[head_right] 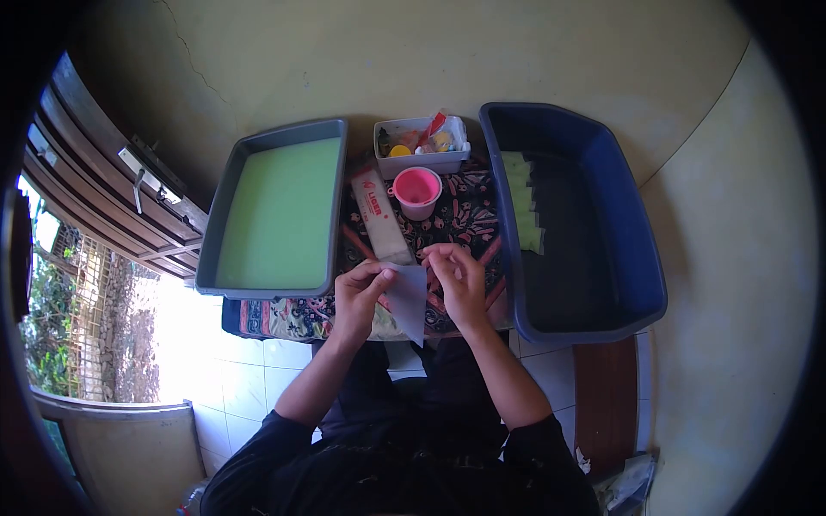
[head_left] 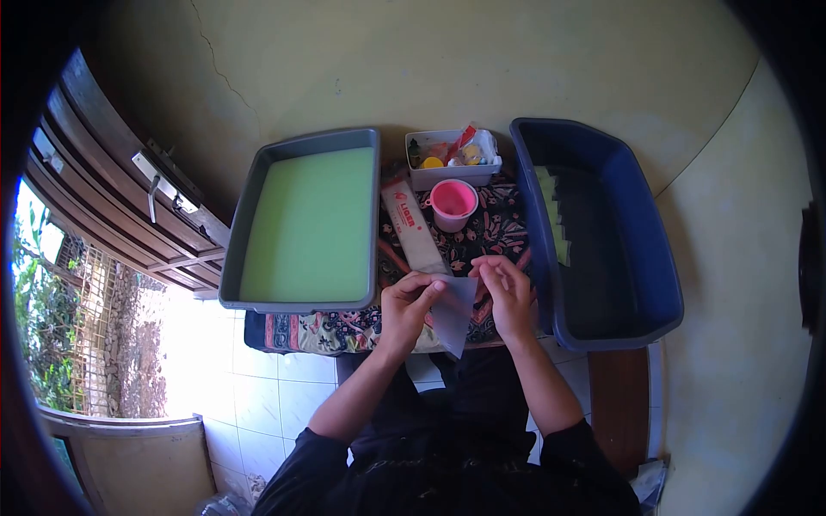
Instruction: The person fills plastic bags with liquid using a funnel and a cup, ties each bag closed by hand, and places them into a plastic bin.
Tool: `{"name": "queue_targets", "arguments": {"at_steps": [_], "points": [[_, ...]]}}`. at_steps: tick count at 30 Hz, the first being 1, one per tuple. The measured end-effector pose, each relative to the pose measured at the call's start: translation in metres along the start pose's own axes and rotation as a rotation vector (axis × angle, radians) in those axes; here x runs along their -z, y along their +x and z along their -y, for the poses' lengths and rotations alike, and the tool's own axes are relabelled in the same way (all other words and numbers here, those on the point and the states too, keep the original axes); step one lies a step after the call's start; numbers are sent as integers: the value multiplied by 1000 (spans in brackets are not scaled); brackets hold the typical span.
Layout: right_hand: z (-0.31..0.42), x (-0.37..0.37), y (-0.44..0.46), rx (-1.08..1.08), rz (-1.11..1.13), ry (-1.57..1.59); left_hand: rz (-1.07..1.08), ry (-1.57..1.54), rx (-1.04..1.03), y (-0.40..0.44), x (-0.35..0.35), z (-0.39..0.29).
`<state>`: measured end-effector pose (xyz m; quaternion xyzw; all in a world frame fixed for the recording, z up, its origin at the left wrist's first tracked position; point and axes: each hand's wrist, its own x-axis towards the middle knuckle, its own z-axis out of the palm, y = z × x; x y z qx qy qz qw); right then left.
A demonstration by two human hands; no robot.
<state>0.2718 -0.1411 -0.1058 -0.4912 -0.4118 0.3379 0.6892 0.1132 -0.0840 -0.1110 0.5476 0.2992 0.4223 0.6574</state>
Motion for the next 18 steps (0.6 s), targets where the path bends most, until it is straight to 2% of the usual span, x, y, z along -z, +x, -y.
{"name": "queue_targets", "arguments": {"at_steps": [3,5,6,8,10,12,18], "points": [[-20,-2,29,-45,-92,-87,-39,-56,4,3,1,3],[-31,-5,55,178,-115,-518,-58,-99,5,6,1,5],[-36,-6,66,177,-116,-518,-80,-131,-8,7,2,8],[-44,-11,88,389,-47,-767,-104,-162,-28,8,2,8],[-54,-14,102,467,-44,-789,-72,-138,-25,8,3,6],[-63,-12,108,401,2,-863,-79,-161,-11,7,1,3],[-63,-12,110,351,42,-781,-91,-217,24,11,1,-2]]}}
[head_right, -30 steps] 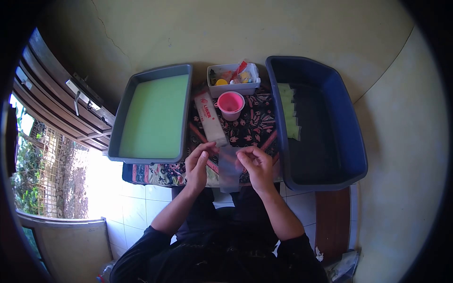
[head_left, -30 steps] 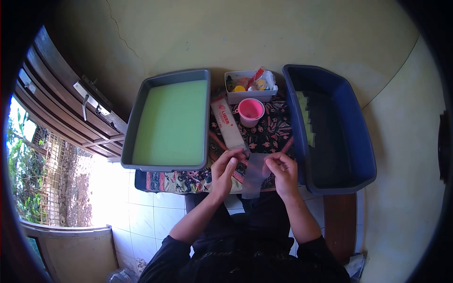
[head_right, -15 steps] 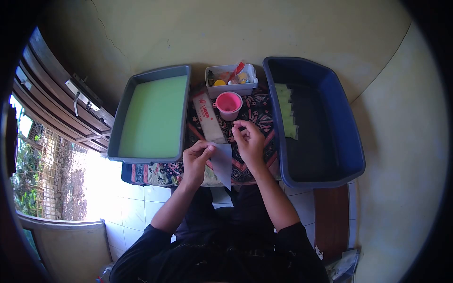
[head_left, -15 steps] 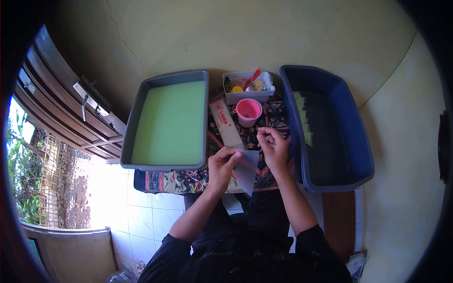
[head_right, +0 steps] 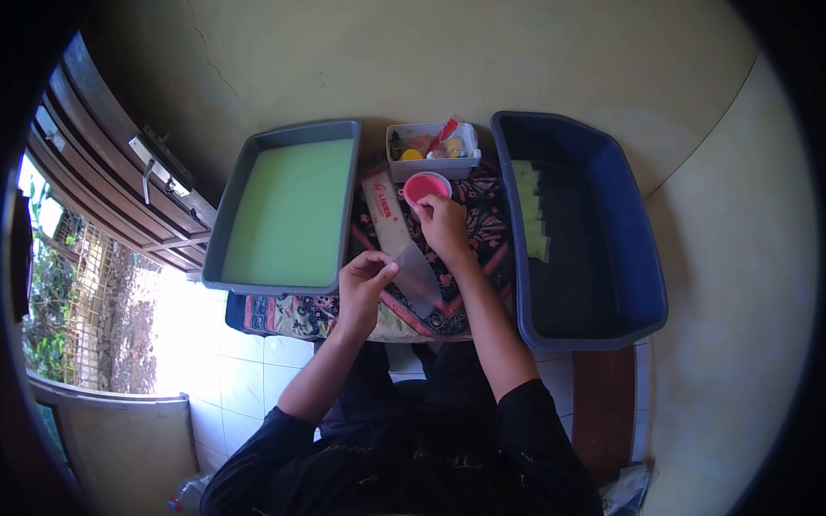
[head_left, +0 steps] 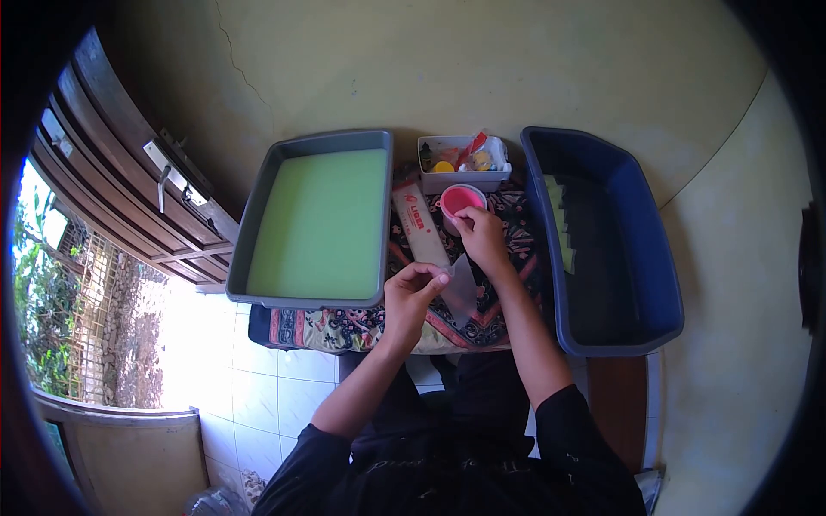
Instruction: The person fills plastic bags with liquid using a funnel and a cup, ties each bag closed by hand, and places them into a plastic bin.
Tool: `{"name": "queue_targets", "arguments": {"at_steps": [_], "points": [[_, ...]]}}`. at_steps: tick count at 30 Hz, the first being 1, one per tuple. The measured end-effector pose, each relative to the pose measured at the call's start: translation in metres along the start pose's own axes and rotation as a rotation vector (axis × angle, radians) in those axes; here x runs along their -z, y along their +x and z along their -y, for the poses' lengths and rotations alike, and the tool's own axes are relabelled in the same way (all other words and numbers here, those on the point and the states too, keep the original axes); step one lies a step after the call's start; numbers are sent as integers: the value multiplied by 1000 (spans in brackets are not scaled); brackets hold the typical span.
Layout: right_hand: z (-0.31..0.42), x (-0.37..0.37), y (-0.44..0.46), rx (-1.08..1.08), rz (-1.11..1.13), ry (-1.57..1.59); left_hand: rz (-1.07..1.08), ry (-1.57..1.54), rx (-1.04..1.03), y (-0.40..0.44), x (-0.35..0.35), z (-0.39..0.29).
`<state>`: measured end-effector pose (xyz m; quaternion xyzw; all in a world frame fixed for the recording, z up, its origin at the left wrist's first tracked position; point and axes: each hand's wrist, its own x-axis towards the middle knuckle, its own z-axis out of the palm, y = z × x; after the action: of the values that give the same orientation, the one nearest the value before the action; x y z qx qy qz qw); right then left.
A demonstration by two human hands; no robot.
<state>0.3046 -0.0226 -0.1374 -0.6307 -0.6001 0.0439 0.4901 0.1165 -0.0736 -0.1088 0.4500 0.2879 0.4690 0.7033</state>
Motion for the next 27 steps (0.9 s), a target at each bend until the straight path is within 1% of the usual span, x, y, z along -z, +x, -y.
{"name": "queue_targets", "arguments": {"at_steps": [4,6,7,9,10,12,14,16,17,20,22,27], "points": [[-3,-1,3,-25,-65,93,-4,9,4,0,-1,-1],[1,1,4,-30,-187,143,-8,17,-9,0,-1,-1],[6,4,4,-28,-187,143,-10,23,-22,1,-1,-1],[23,12,2,-79,-282,331,-16,47,-40,4,1,1],[31,17,0,-79,-282,330,-22,71,-53,5,2,2],[49,30,-6,-68,-351,538,-20,102,-65,8,3,0],[74,47,-16,-83,-347,562,-22,133,-75,9,2,-3],[93,64,-28,-111,-348,739,-32,182,-51,10,0,-7],[100,72,-34,-87,-326,742,-31,181,-47,10,0,-7],[110,85,-49,-111,-298,794,-22,220,-37,11,0,-10],[109,90,-52,-111,-281,768,-11,235,7,11,-2,-13],[104,92,-54,-136,-265,725,17,244,-21,12,-2,-6]]}}
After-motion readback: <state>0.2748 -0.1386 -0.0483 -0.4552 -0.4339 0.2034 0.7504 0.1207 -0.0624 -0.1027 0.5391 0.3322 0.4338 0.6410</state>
